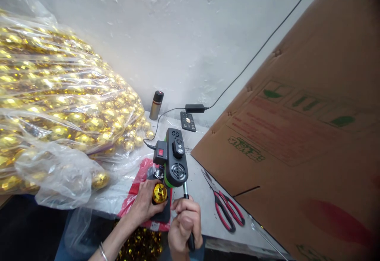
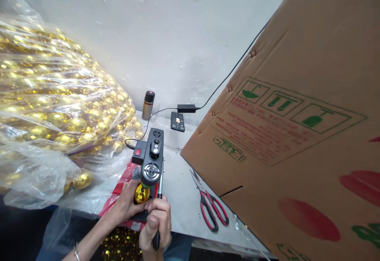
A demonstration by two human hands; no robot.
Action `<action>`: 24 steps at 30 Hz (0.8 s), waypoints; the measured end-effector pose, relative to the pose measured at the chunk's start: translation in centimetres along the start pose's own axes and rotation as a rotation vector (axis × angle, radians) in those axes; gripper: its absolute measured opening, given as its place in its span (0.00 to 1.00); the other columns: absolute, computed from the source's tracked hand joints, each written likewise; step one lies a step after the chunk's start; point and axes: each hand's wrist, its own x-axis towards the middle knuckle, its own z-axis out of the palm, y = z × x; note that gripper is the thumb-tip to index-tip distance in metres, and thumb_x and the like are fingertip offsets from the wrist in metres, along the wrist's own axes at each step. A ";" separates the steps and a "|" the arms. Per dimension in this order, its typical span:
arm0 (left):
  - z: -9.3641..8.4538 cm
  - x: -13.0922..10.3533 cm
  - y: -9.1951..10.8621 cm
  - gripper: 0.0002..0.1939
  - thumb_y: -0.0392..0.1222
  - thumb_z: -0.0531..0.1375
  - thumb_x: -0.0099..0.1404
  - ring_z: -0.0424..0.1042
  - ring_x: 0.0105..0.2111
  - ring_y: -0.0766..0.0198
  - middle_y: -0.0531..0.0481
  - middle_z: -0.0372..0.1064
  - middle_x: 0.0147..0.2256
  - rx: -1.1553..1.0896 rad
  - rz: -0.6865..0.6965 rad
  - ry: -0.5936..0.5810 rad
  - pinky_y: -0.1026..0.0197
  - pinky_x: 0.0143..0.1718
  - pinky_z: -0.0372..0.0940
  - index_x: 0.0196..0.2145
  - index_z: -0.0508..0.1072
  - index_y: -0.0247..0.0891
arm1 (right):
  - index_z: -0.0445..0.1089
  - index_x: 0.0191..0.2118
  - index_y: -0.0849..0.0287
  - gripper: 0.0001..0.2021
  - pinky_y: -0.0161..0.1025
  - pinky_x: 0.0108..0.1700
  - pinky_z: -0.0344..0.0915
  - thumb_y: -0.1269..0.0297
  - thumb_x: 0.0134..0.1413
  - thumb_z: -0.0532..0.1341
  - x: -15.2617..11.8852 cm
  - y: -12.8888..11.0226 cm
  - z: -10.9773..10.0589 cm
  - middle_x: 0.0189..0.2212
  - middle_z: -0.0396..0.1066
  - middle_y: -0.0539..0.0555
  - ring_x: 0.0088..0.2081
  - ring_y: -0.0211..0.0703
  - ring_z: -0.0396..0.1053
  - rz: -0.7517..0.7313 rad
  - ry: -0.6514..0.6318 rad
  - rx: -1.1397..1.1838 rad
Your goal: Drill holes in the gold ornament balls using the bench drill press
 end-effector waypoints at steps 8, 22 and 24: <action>0.8 -0.1 -0.3 0.27 0.38 0.71 0.55 0.78 0.47 0.42 0.42 0.79 0.46 -0.011 -0.001 0.031 0.41 0.52 0.71 0.53 0.75 0.40 | 0.60 0.30 0.55 0.20 0.43 0.43 0.68 0.57 0.79 0.51 0.1 0.1 0.9 0.28 0.63 0.44 0.27 0.35 0.67 -0.026 0.095 0.017; 0.6 -0.2 0.2 0.29 0.38 0.73 0.55 0.77 0.48 0.41 0.39 0.79 0.47 -0.067 -0.020 -0.001 0.40 0.51 0.73 0.55 0.75 0.39 | 0.62 0.30 0.55 0.18 0.42 0.52 0.68 0.65 0.78 0.50 -1.9 2.4 0.0 0.31 0.68 0.46 0.31 0.35 0.71 -0.172 0.026 -0.155; 0.5 -0.1 0.2 0.28 0.38 0.72 0.56 0.77 0.48 0.41 0.40 0.79 0.47 -0.072 -0.014 0.003 0.40 0.51 0.73 0.55 0.75 0.40 | 0.66 0.30 0.55 0.18 0.40 0.50 0.69 0.62 0.77 0.54 -1.5 2.7 -0.4 0.30 0.71 0.46 0.30 0.35 0.72 -0.229 -0.022 -0.179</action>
